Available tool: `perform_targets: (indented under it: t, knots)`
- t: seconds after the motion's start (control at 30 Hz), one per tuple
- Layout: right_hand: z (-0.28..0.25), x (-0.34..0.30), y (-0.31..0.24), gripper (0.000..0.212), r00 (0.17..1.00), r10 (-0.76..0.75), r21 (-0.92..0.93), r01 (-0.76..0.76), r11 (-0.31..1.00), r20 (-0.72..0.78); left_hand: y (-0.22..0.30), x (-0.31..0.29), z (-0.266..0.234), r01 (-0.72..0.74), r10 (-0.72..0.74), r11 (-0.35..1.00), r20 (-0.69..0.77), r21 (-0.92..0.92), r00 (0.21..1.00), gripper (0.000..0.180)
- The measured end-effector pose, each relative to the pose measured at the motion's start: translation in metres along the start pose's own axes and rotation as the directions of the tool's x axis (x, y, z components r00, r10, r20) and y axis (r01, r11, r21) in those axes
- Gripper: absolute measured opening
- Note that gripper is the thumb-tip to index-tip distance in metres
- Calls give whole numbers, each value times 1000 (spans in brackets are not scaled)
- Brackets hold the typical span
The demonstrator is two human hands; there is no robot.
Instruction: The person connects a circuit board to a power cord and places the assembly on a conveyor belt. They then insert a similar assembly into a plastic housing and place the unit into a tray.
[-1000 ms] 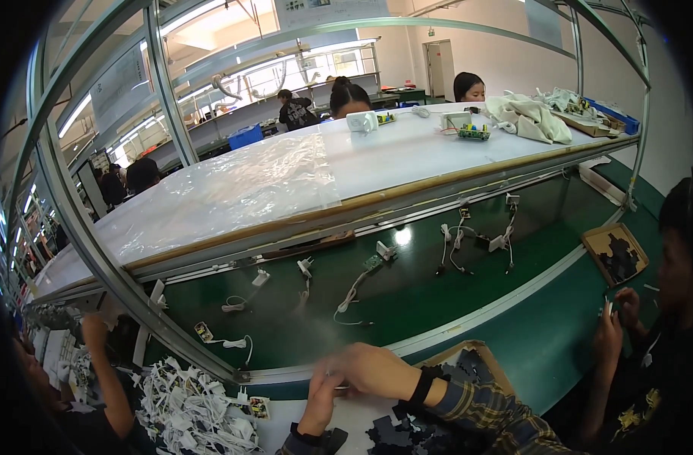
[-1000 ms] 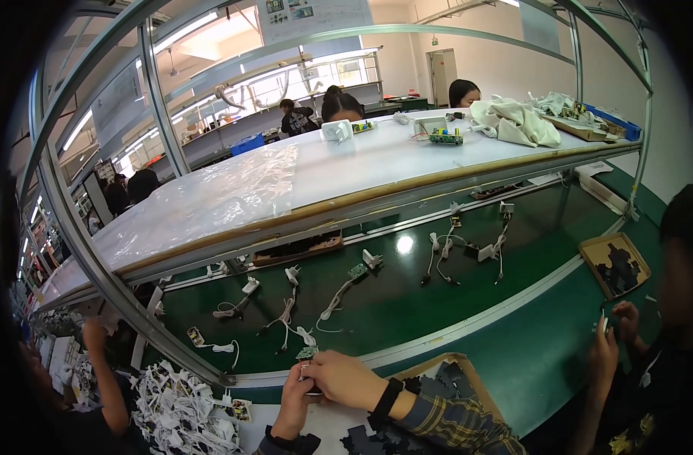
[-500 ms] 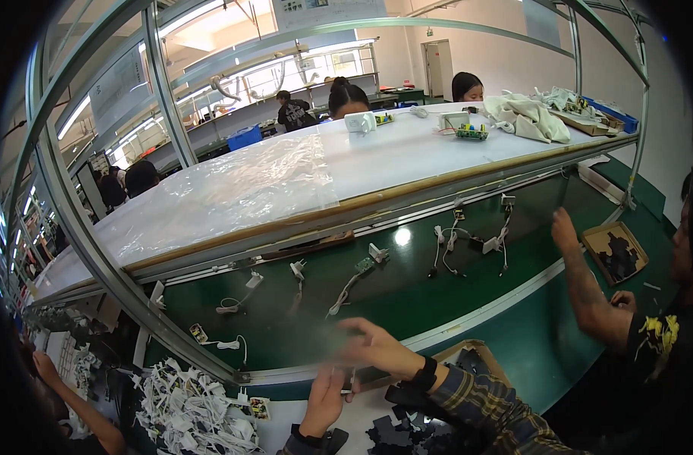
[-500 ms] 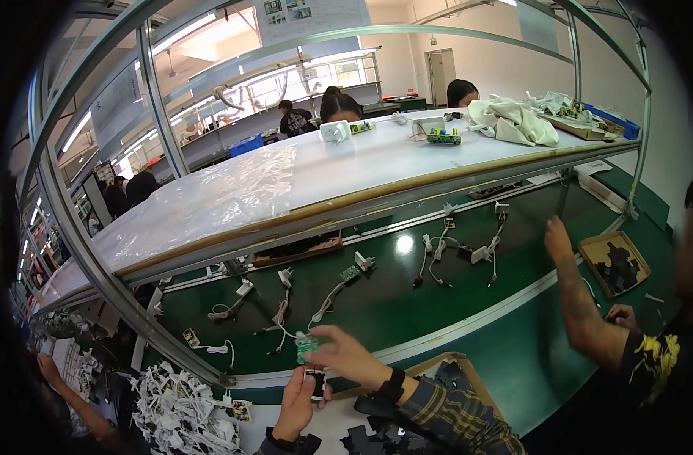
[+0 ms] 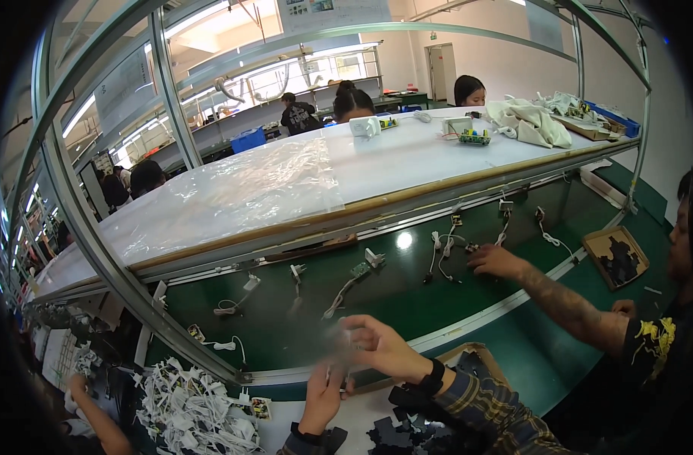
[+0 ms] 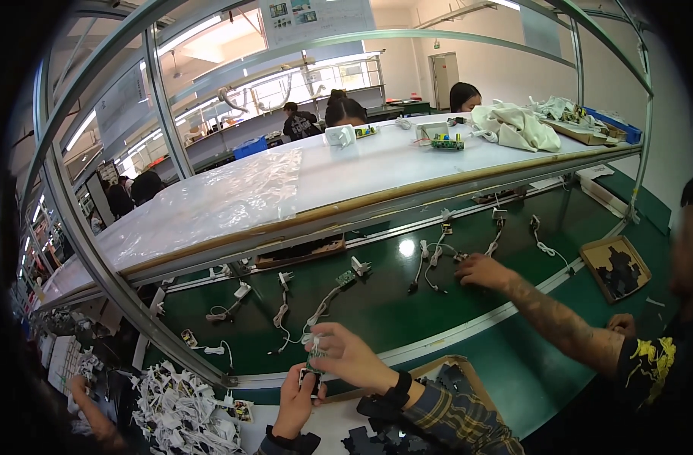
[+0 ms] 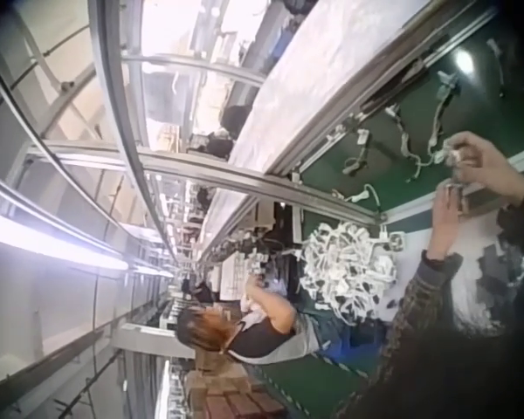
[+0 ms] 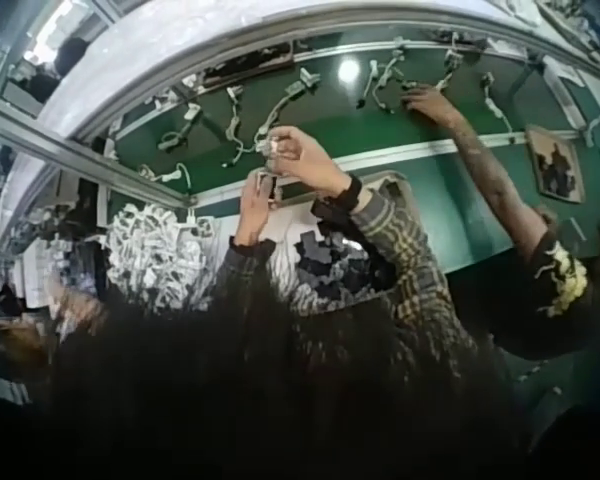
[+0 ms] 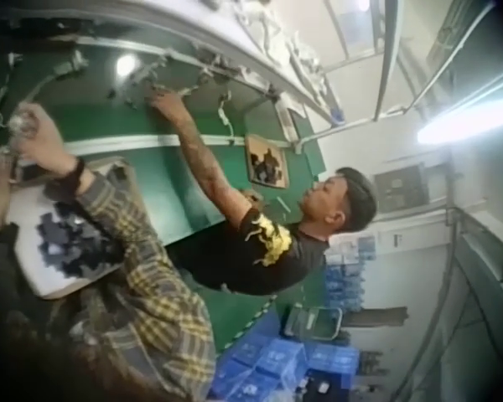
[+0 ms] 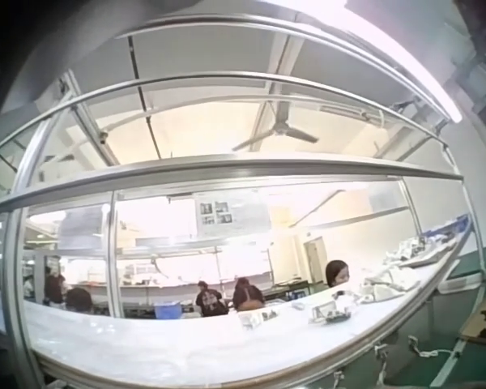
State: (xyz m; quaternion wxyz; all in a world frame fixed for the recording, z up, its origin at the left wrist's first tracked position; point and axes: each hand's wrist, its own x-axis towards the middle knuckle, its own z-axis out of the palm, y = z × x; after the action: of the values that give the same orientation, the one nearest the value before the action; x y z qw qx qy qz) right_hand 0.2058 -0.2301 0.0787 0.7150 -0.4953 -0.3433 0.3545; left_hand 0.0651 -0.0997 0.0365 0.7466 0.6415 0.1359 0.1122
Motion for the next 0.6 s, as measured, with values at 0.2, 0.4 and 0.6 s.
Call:
perform_targets:
  t: [0.2,0.4,0.6]
  knots:
    - [23,-12,-24,49,990,-68,-264,98,959,122,-13,5,-6,-232,321,914,-245,332,915,21]
    - [40,-31,-36,35,973,-161,-842,227,490,168,-13,12,-26,-253,386,897,-361,362,849,21]
    - [33,-24,-30,26,996,-24,-937,89,338,86,-25,12,-29,-276,415,876,-326,394,850,22]
